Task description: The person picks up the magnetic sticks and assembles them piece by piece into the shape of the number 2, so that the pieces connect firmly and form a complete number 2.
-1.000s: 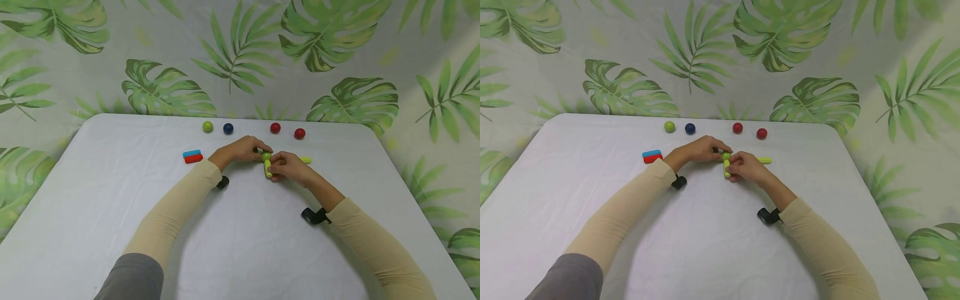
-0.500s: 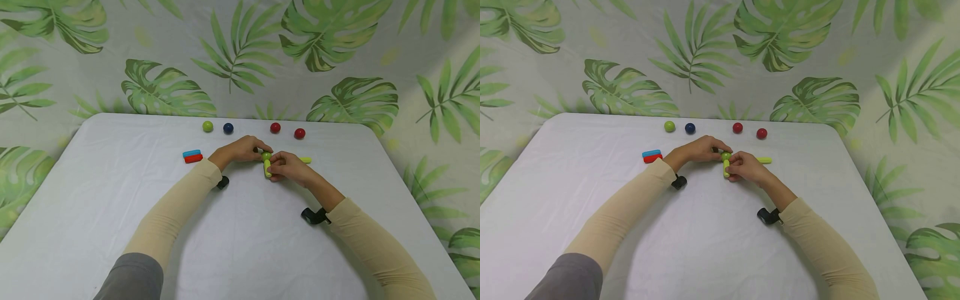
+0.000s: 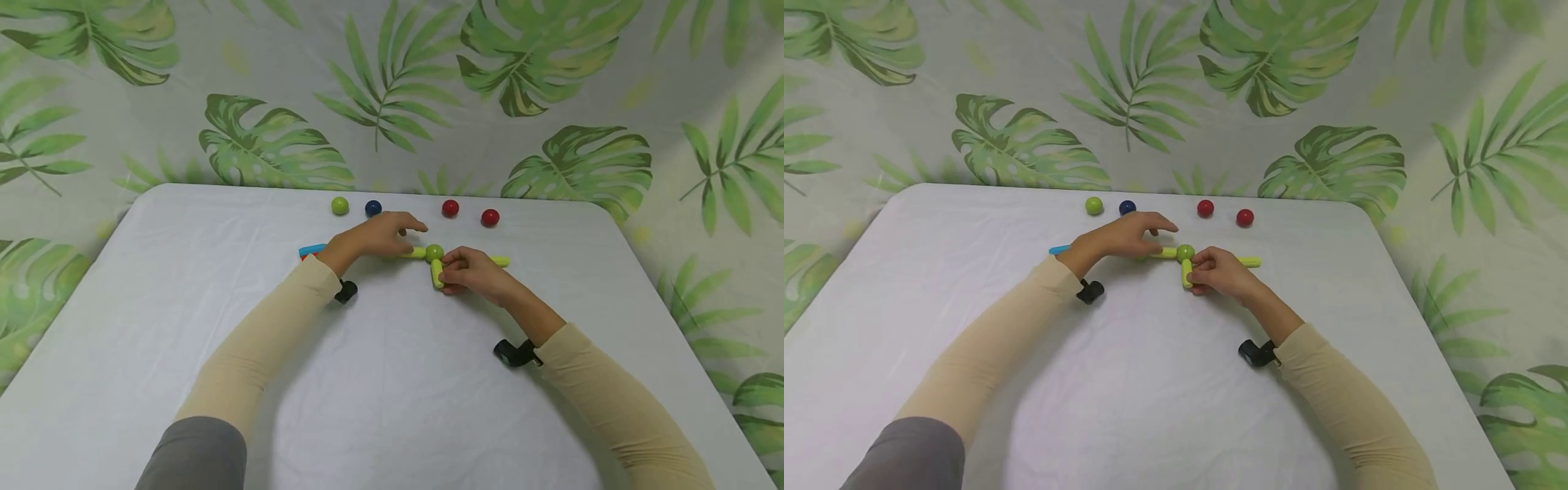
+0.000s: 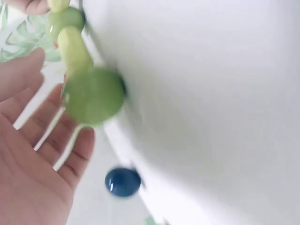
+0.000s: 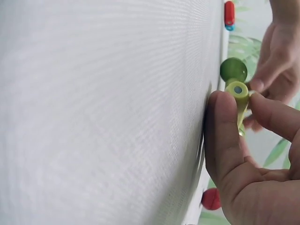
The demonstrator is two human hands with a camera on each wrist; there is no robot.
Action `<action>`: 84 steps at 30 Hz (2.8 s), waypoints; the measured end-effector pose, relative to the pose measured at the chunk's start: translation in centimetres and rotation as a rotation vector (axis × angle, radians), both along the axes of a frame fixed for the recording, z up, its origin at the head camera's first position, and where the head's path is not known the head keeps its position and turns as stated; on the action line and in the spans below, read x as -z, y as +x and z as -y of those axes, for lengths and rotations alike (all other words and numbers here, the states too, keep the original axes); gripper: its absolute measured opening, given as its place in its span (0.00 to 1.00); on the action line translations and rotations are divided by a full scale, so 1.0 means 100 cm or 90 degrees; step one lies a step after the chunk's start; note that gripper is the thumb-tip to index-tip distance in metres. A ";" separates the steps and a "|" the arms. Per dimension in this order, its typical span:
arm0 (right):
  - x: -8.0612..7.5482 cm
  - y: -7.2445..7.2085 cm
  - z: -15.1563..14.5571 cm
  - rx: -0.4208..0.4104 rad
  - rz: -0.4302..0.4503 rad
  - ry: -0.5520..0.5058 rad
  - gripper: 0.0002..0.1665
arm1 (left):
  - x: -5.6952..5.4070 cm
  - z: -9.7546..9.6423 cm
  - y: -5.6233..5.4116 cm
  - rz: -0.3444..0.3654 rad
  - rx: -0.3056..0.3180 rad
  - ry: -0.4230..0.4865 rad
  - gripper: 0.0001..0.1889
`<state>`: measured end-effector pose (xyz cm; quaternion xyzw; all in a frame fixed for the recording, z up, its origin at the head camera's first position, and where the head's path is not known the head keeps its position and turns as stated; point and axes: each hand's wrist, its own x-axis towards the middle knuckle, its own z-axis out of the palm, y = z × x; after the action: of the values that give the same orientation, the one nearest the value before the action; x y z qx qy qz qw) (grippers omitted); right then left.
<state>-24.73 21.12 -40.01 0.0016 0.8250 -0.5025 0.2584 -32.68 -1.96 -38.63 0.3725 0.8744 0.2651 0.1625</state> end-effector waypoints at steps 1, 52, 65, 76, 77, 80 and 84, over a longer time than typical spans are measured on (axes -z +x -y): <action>-0.001 0.000 0.001 0.001 0.000 0.004 0.28 | -0.003 0.006 0.001 -0.008 -0.006 -0.008 0.26; -0.001 -0.032 -0.010 -0.121 -0.188 0.099 0.26 | 0.001 0.034 0.011 -0.070 -0.011 -0.035 0.17; -0.001 -0.040 -0.012 -0.188 -0.197 0.101 0.22 | 0.000 0.032 0.013 -0.055 -0.021 -0.046 0.17; -0.001 -0.046 -0.013 -0.182 -0.167 0.100 0.22 | -0.001 0.033 0.014 -0.059 -0.020 -0.042 0.17; -0.001 -0.046 -0.013 -0.180 -0.163 0.099 0.22 | -0.001 0.033 0.014 -0.059 -0.019 -0.041 0.18; -0.003 -0.046 -0.014 -0.180 -0.160 0.096 0.23 | -0.001 0.033 0.014 -0.058 -0.021 -0.040 0.18; -0.004 -0.047 -0.015 -0.190 -0.169 0.095 0.23 | 0.000 0.034 0.014 -0.062 -0.026 -0.042 0.18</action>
<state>-29.43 22.57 -39.65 -0.1681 0.8779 -0.3918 0.2180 -31.33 -5.34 -38.60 0.3610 0.8971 0.2210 0.1269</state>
